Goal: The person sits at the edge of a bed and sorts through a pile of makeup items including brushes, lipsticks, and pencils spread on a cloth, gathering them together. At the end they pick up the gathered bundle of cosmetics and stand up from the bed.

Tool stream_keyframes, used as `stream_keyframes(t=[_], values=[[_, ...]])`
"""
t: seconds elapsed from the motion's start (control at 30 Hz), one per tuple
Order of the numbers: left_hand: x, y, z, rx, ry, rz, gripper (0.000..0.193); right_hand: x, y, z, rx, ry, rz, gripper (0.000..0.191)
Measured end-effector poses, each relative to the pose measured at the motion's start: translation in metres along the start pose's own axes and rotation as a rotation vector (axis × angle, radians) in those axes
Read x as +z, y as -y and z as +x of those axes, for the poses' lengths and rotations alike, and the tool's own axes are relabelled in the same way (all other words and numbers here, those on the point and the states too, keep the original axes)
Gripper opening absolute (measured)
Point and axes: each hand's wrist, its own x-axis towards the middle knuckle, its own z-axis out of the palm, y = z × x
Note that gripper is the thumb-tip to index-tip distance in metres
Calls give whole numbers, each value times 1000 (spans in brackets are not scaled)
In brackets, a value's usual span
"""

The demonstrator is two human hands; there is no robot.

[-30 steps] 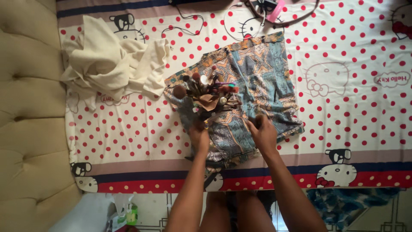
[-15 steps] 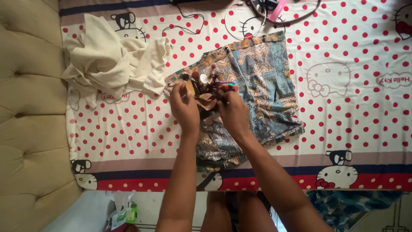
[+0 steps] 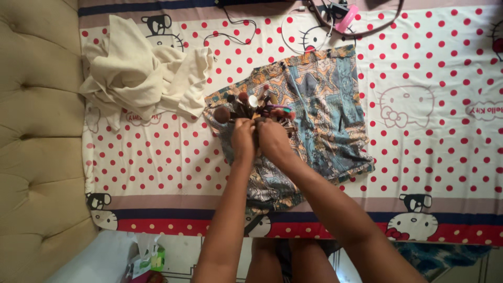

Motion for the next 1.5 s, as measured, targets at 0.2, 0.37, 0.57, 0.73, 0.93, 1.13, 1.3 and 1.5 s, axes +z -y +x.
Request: stream_keyframes(t=[0.2, 0.37, 0.57, 0.73, 0.93, 1.13, 1.3, 1.5], values=[[-42, -1, -24, 527, -159, 481, 16, -65, -61, 40, 187, -198, 349, 15], [-61, 27, -6, 155, -222, -182, 19, -55, -80, 90, 420, 166, 732, 30], [-48, 46, 15, -35, -73, -282, 24, -27, -79, 89, 283, 263, 500, 35], [-34, 27, 27, -59, -66, -181, 26, -28, -87, 81, 236, 171, 470, 33], [-42, 20, 23, 226, 13, 169, 26, -48, -84, 63, 374, -146, 750, 23], [-54, 21, 31, 361, -16, 684, 28, -51, -23, 12, 66, 16, 401, 9], [-71, 26, 30, 365, -63, 781, 29, 5, 38, -2, -172, -121, -41, 9], [-88, 32, 16, 341, -52, 619, 27, 37, 58, 3, -296, -97, 15, 9]])
